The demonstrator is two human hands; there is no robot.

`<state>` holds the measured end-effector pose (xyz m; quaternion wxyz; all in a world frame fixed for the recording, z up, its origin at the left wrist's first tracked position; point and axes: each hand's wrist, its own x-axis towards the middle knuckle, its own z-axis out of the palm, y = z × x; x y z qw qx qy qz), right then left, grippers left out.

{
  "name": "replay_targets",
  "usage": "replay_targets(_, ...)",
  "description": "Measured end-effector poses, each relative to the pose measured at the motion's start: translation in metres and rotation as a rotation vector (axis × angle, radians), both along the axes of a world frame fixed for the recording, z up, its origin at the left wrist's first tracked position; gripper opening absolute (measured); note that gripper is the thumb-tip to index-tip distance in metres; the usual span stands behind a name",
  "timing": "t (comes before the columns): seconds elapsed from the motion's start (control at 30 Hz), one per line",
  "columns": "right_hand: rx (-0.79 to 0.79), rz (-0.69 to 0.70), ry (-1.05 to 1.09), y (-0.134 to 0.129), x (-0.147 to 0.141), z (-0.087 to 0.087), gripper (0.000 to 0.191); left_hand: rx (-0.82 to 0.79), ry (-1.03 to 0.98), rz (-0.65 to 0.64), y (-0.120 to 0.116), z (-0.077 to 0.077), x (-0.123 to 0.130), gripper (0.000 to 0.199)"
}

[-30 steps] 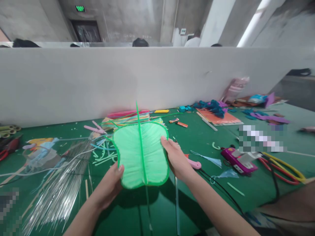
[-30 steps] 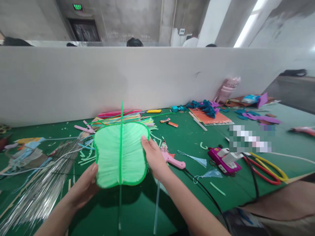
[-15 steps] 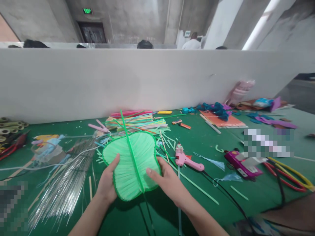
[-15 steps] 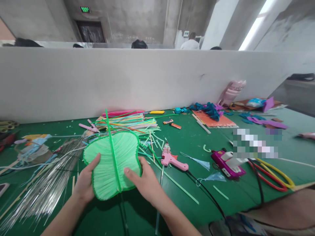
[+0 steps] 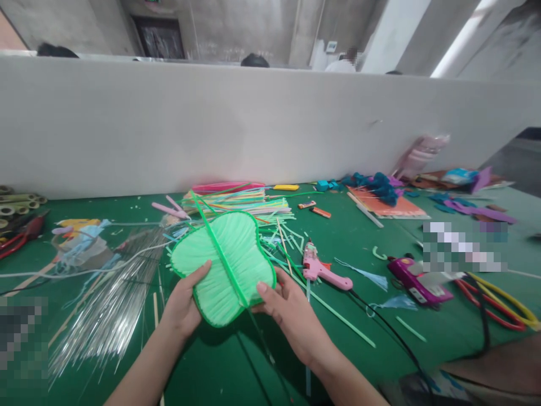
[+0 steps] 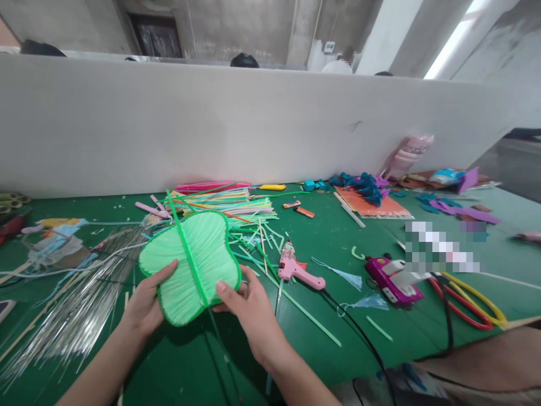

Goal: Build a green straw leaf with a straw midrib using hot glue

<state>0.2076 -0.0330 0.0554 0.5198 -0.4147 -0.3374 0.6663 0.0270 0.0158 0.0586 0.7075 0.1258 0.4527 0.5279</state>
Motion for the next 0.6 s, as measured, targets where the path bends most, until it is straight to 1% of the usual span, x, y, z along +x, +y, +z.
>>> replay_targets(0.1, -0.029, 0.154, -0.035, -0.002, -0.004, -0.002, 0.049, 0.018, 0.007, 0.002, 0.000, 0.000, -0.003, 0.044)
replay_targets(0.17, -0.057, 0.199, -0.058, -0.004, -0.007, -0.004, 0.049, 0.028, 0.009, -0.005, 0.000, 0.000, -0.004, 0.042)
replay_targets(0.37, -0.073, 0.157, -0.046, -0.006, -0.012, -0.011, 0.049, 0.057, 0.013, -0.018, 0.000, -0.002, -0.003, 0.044)
replay_targets(0.6, -0.076, 0.139, -0.049, -0.005, -0.013, -0.013, 0.048, 0.060, 0.028, -0.013, 0.001, -0.003, -0.004, 0.042)
